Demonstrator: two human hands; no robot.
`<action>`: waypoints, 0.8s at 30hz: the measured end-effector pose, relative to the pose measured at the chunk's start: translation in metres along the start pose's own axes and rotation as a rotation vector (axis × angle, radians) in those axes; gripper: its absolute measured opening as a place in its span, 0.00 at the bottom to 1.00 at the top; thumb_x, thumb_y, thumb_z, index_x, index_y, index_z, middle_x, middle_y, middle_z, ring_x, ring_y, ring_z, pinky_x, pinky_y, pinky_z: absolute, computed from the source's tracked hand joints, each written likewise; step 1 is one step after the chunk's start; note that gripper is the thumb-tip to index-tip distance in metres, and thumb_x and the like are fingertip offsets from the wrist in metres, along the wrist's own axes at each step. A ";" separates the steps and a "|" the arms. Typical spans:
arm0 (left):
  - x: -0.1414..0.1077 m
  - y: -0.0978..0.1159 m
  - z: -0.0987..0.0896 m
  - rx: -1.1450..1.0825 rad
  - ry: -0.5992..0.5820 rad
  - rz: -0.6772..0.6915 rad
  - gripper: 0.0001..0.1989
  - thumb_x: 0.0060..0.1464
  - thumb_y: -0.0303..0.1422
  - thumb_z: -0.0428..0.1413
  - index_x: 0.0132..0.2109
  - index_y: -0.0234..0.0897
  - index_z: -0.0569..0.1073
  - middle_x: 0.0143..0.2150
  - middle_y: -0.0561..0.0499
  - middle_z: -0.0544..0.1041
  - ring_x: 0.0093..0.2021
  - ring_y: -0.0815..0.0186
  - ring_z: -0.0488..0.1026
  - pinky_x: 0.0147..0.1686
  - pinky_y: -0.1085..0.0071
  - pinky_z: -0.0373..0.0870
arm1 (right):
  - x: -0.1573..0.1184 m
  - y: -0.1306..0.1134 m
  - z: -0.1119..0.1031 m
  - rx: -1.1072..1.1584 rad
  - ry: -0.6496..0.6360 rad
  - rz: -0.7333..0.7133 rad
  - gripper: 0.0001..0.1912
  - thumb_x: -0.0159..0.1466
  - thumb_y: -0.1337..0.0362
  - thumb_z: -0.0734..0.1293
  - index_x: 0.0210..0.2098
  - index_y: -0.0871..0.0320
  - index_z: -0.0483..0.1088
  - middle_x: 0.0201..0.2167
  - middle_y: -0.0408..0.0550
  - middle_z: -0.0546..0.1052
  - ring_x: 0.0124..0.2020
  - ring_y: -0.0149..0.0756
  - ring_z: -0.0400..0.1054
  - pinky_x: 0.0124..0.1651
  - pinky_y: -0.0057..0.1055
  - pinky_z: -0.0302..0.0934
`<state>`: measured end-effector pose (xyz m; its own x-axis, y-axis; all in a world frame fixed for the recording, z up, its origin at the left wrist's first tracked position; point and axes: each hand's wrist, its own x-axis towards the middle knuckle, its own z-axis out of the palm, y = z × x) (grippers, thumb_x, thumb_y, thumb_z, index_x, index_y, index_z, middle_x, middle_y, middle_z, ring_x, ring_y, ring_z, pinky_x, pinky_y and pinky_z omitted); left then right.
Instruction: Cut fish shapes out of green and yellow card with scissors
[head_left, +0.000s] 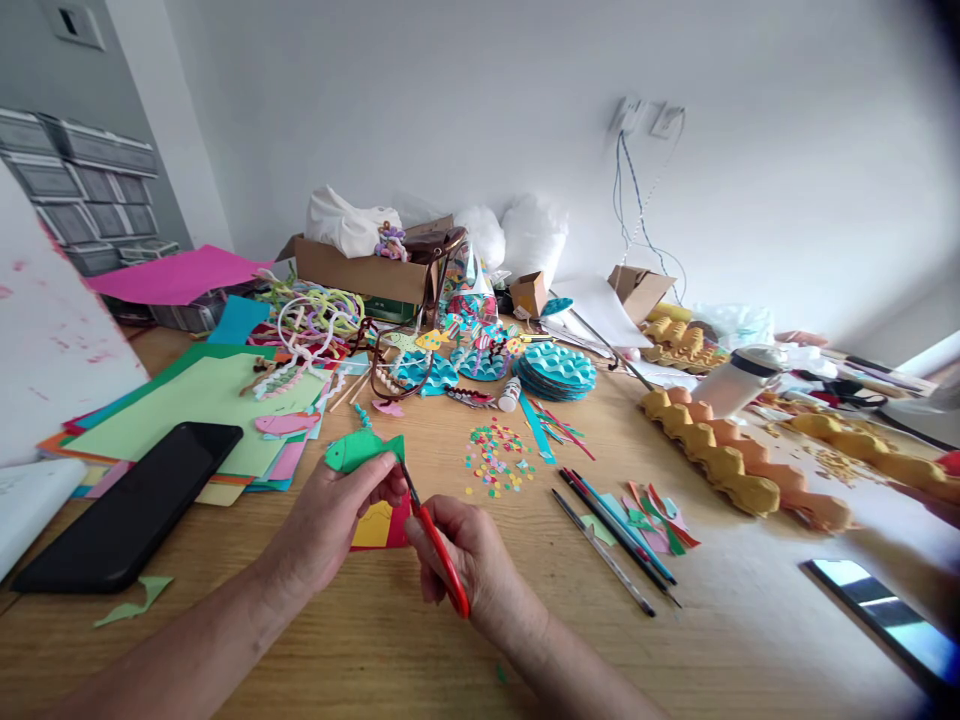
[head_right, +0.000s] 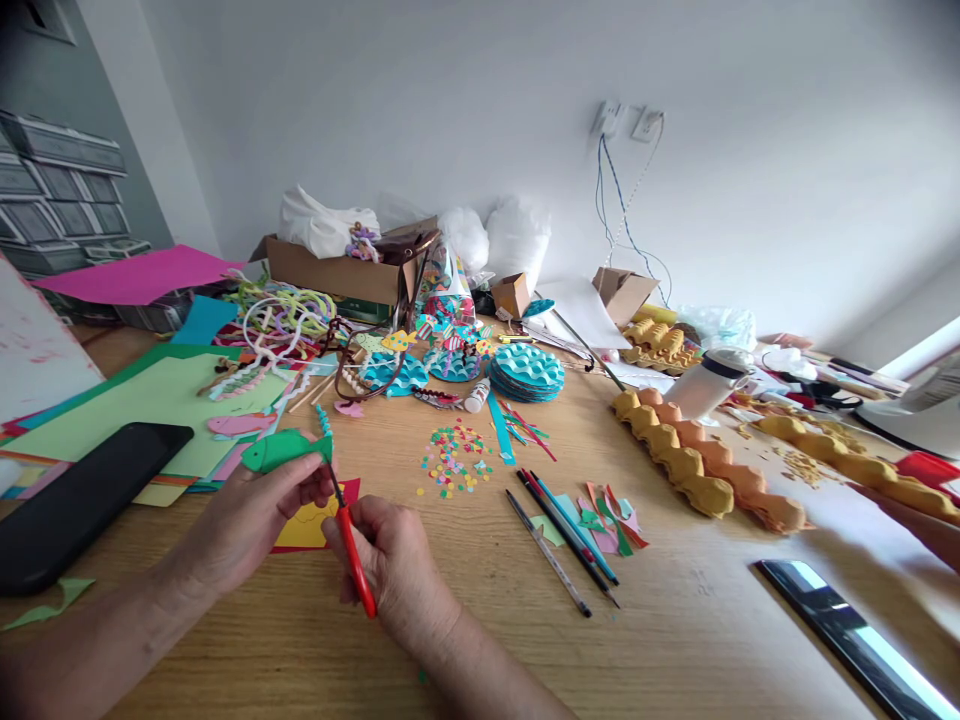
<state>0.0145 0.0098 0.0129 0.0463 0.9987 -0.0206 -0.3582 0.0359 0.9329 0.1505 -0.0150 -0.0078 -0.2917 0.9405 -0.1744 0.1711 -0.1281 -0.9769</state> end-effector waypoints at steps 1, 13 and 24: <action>0.000 0.000 -0.001 0.008 -0.008 -0.001 0.06 0.41 0.32 0.60 0.21 0.36 0.73 0.19 0.55 0.74 0.22 0.70 0.69 0.24 0.75 0.68 | 0.000 0.000 0.000 -0.003 -0.003 -0.003 0.24 0.53 0.43 0.65 0.21 0.59 0.59 0.12 0.35 0.61 0.10 0.21 0.55 0.12 0.18 0.46; 0.007 0.003 -0.013 0.021 -0.107 -0.045 0.05 0.43 0.31 0.60 0.25 0.35 0.73 0.22 0.54 0.75 0.24 0.69 0.71 0.28 0.74 0.70 | 0.000 0.003 -0.003 -0.030 -0.017 -0.019 0.23 0.55 0.45 0.65 0.22 0.59 0.61 0.13 0.36 0.61 0.09 0.21 0.54 0.11 0.18 0.46; 0.006 0.005 -0.015 0.024 -0.120 -0.083 0.04 0.43 0.30 0.61 0.26 0.35 0.73 0.23 0.54 0.76 0.25 0.69 0.72 0.29 0.73 0.71 | -0.001 -0.001 -0.003 -0.053 -0.008 0.006 0.23 0.55 0.45 0.64 0.21 0.59 0.61 0.12 0.36 0.62 0.11 0.22 0.56 0.13 0.19 0.47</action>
<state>-0.0008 0.0162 0.0122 0.1868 0.9808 -0.0565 -0.3257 0.1161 0.9383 0.1530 -0.0152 -0.0061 -0.2976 0.9372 -0.1818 0.2228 -0.1170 -0.9678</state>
